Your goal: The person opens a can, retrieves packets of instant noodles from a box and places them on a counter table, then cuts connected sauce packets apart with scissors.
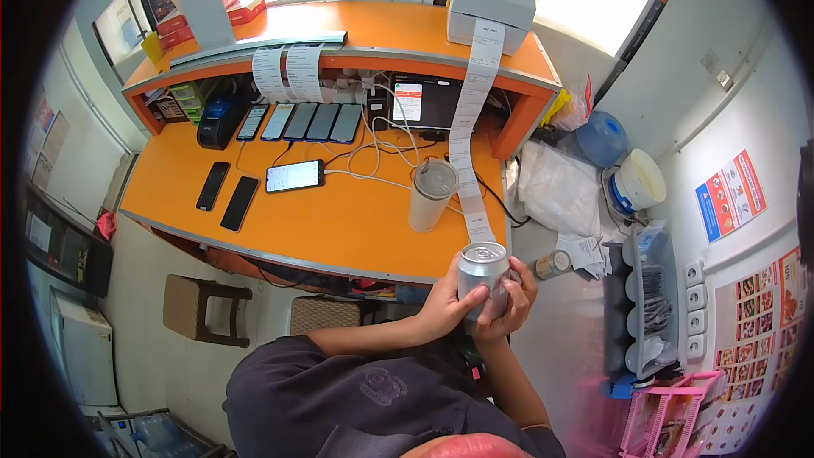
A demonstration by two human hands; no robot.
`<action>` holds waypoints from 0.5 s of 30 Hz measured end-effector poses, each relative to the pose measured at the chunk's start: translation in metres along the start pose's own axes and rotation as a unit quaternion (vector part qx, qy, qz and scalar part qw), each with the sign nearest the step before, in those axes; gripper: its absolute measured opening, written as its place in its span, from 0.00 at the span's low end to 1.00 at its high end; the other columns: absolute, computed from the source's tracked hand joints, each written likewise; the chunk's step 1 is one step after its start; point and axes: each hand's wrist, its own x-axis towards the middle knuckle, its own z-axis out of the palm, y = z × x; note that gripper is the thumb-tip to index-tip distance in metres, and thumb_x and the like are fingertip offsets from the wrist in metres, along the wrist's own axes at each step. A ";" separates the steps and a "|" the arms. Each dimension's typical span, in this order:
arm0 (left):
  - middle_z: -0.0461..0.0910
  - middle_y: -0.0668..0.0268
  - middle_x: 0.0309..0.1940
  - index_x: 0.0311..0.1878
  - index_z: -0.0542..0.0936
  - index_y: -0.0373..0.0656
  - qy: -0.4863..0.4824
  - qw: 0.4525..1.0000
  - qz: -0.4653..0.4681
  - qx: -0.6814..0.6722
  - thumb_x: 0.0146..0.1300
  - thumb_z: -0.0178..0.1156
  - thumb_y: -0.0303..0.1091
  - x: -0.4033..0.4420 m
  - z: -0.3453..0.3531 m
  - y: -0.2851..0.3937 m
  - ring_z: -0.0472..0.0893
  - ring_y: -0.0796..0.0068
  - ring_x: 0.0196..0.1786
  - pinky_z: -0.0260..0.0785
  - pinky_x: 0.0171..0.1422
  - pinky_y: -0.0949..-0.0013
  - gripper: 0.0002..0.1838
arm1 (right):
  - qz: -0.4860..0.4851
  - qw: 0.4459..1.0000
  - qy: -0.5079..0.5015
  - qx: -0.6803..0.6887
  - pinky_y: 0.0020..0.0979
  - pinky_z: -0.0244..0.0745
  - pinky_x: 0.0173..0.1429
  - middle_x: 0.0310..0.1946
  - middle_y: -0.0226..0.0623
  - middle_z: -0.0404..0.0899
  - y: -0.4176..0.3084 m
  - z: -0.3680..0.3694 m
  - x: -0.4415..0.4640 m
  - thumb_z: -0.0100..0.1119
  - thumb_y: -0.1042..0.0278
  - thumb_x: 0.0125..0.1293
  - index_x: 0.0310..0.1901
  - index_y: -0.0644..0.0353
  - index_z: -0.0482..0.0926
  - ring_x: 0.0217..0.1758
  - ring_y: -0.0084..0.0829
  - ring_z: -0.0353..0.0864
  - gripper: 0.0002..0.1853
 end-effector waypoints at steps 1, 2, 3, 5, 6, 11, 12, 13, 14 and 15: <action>0.69 0.56 0.49 0.58 0.59 0.37 -0.003 1.000 0.003 0.005 0.59 0.55 0.46 0.000 0.000 -0.001 0.70 0.65 0.54 0.60 0.58 0.67 0.30 | -0.002 1.000 0.003 0.004 0.41 0.72 0.50 0.51 0.58 0.63 0.000 0.000 0.000 0.50 0.69 0.51 0.46 0.61 0.66 0.51 0.49 0.70 0.18; 0.69 0.56 0.49 0.58 0.59 0.37 -0.004 1.000 -0.001 0.004 0.59 0.54 0.46 0.000 0.000 0.000 0.70 0.65 0.54 0.60 0.58 0.67 0.30 | -0.004 1.000 0.006 0.009 0.41 0.72 0.50 0.51 0.58 0.63 0.000 0.001 0.000 0.50 0.69 0.51 0.46 0.61 0.65 0.51 0.49 0.70 0.18; 0.69 0.56 0.49 0.58 0.59 0.37 -0.004 1.000 -0.005 0.004 0.60 0.54 0.46 0.000 0.000 0.002 0.70 0.65 0.54 0.60 0.58 0.67 0.30 | -0.004 1.000 0.008 0.008 0.41 0.72 0.49 0.51 0.58 0.63 0.000 0.001 0.000 0.50 0.68 0.52 0.46 0.61 0.65 0.51 0.49 0.70 0.18; 0.69 0.56 0.49 0.58 0.59 0.37 -0.007 1.000 -0.009 0.005 0.60 0.54 0.46 0.000 0.000 0.006 0.70 0.65 0.54 0.60 0.58 0.67 0.30 | -0.004 1.000 0.011 0.006 0.41 0.72 0.49 0.51 0.59 0.64 0.001 0.001 0.000 0.50 0.66 0.52 0.46 0.61 0.66 0.51 0.49 0.70 0.18; 0.69 0.56 0.50 0.58 0.59 0.37 -0.010 1.000 -0.009 0.006 0.60 0.54 0.46 0.000 0.000 0.007 0.70 0.65 0.54 0.60 0.58 0.67 0.30 | -0.006 1.000 0.011 0.014 0.41 0.72 0.48 0.50 0.59 0.64 0.001 0.001 -0.001 0.50 0.65 0.53 0.45 0.61 0.66 0.50 0.49 0.70 0.18; 0.68 0.56 0.50 0.59 0.58 0.37 -0.021 1.000 -0.023 0.000 0.60 0.54 0.45 0.000 -0.001 0.007 0.69 0.66 0.55 0.59 0.59 0.67 0.30 | -0.026 0.999 -0.007 0.019 0.42 0.72 0.49 0.49 0.61 0.65 0.011 -0.003 -0.006 0.48 0.58 0.53 0.45 0.60 0.64 0.50 0.49 0.70 0.19; 0.68 0.56 0.51 0.59 0.58 0.37 -0.025 0.999 -0.024 -0.007 0.60 0.54 0.45 0.000 -0.001 0.006 0.68 0.67 0.55 0.58 0.59 0.67 0.30 | -0.034 0.999 -0.009 0.016 0.41 0.72 0.48 0.49 0.61 0.65 0.013 -0.004 -0.005 0.48 0.57 0.53 0.45 0.60 0.64 0.49 0.50 0.70 0.20; 0.68 0.56 0.51 0.59 0.58 0.37 -0.028 0.999 -0.025 -0.014 0.61 0.53 0.45 0.000 -0.001 0.006 0.68 0.67 0.56 0.58 0.60 0.68 0.30 | -0.040 0.999 -0.011 0.013 0.41 0.73 0.48 0.48 0.61 0.65 0.013 -0.005 -0.005 0.48 0.56 0.53 0.45 0.61 0.64 0.49 0.50 0.70 0.21; 0.67 0.57 0.52 0.60 0.58 0.37 -0.023 0.999 -0.033 -0.028 0.61 0.53 0.45 0.000 0.000 0.007 0.67 0.68 0.56 0.57 0.60 0.68 0.30 | -0.046 0.999 -0.013 0.010 0.41 0.73 0.47 0.48 0.61 0.66 0.014 -0.006 -0.005 0.48 0.55 0.53 0.45 0.61 0.64 0.49 0.50 0.71 0.22; 0.66 0.58 0.52 0.60 0.57 0.37 -0.019 0.998 -0.042 -0.043 0.61 0.53 0.45 -0.001 0.002 0.008 0.67 0.69 0.56 0.57 0.61 0.68 0.30 | -0.051 0.999 -0.005 0.010 0.41 0.71 0.47 0.48 0.59 0.67 0.013 -0.005 -0.004 0.50 0.54 0.52 0.45 0.60 0.65 0.48 0.49 0.70 0.22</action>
